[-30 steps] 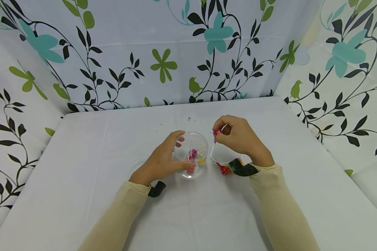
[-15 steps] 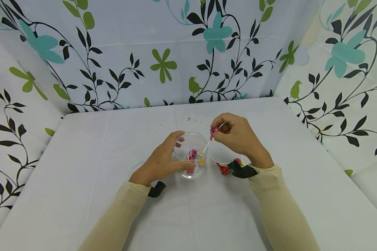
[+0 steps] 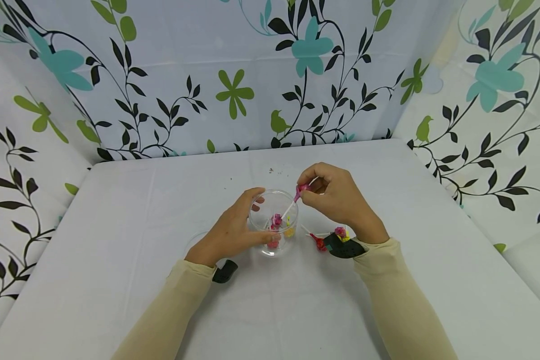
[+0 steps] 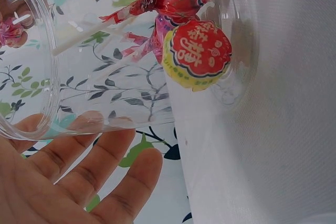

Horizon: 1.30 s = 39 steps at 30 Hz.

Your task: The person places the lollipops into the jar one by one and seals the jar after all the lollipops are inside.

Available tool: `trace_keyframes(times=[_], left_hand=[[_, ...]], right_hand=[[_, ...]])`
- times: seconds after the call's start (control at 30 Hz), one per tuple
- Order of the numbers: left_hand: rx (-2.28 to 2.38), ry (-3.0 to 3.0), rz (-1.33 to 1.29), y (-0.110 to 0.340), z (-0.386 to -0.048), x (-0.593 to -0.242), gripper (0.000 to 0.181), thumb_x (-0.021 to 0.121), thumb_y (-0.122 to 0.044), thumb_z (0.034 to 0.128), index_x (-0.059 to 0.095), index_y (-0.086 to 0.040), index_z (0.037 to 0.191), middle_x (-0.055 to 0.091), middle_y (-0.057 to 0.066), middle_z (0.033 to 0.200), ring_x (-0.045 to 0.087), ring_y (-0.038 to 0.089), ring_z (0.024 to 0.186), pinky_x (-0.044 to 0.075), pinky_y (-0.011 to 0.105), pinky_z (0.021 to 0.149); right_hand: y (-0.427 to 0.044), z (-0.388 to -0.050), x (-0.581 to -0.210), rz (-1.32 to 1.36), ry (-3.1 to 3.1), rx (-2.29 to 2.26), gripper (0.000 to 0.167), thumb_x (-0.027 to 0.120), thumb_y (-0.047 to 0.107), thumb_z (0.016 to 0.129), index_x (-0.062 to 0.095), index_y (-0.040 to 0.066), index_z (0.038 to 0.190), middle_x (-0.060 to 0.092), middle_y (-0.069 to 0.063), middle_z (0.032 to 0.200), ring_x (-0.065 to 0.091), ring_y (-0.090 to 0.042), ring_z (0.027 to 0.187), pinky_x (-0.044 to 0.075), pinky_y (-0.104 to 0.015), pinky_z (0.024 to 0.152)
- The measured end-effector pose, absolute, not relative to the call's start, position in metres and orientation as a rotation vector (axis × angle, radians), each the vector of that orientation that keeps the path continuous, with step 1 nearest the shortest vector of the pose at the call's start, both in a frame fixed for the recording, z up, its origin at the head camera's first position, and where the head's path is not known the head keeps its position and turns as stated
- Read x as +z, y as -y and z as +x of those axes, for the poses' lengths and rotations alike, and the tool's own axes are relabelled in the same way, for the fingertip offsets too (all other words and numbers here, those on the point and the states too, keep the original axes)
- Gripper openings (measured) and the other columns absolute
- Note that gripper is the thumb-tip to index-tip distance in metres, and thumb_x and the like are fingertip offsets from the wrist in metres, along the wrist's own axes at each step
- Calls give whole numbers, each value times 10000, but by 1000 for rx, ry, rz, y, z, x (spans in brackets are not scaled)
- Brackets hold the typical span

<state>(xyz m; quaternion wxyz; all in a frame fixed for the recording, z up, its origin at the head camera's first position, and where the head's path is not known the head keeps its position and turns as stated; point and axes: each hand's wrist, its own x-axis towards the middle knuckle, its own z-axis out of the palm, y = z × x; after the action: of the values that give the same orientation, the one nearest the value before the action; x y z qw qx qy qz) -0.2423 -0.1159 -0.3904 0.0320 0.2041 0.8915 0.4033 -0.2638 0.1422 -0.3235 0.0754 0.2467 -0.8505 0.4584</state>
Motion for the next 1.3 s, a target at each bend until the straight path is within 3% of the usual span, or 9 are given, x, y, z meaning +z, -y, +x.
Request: trace_keyframes(times=[0.47, 0.9, 1.3], left_hand=[[1238, -2742, 637, 116, -243, -391, 1027, 819, -640, 796, 291, -263, 1593, 522, 40, 1494, 536, 260, 1329, 497, 572, 1018], [1261, -2737, 681, 119, -243, -391, 1057, 822, -626, 804, 292, -188, 1606, 529, 54, 1481, 535, 239, 1289, 498, 538, 994], [1256, -2732, 673, 119, -243, -391, 1047, 816, -637, 805, 289, -215, 1605, 521, 4, 1475, 537, 281, 1324, 495, 551, 1012]], right_hand=[[-136, -262, -325, 762, 2552, 1380, 122, 713, 30, 889, 716, 52, 1009, 746, -63, 1001, 724, -183, 812, 569, -319, 704], [-132, -259, -325, 783, 2569, 1368, 98, 741, 50, 892, 722, 67, 986, 721, -54, 1014, 716, -188, 815, 600, -360, 730], [-133, -259, -323, 762, 2585, 1285, 112, 748, 63, 898, 727, 62, 1008, 719, -96, 1024, 690, -201, 831, 587, -367, 745]])
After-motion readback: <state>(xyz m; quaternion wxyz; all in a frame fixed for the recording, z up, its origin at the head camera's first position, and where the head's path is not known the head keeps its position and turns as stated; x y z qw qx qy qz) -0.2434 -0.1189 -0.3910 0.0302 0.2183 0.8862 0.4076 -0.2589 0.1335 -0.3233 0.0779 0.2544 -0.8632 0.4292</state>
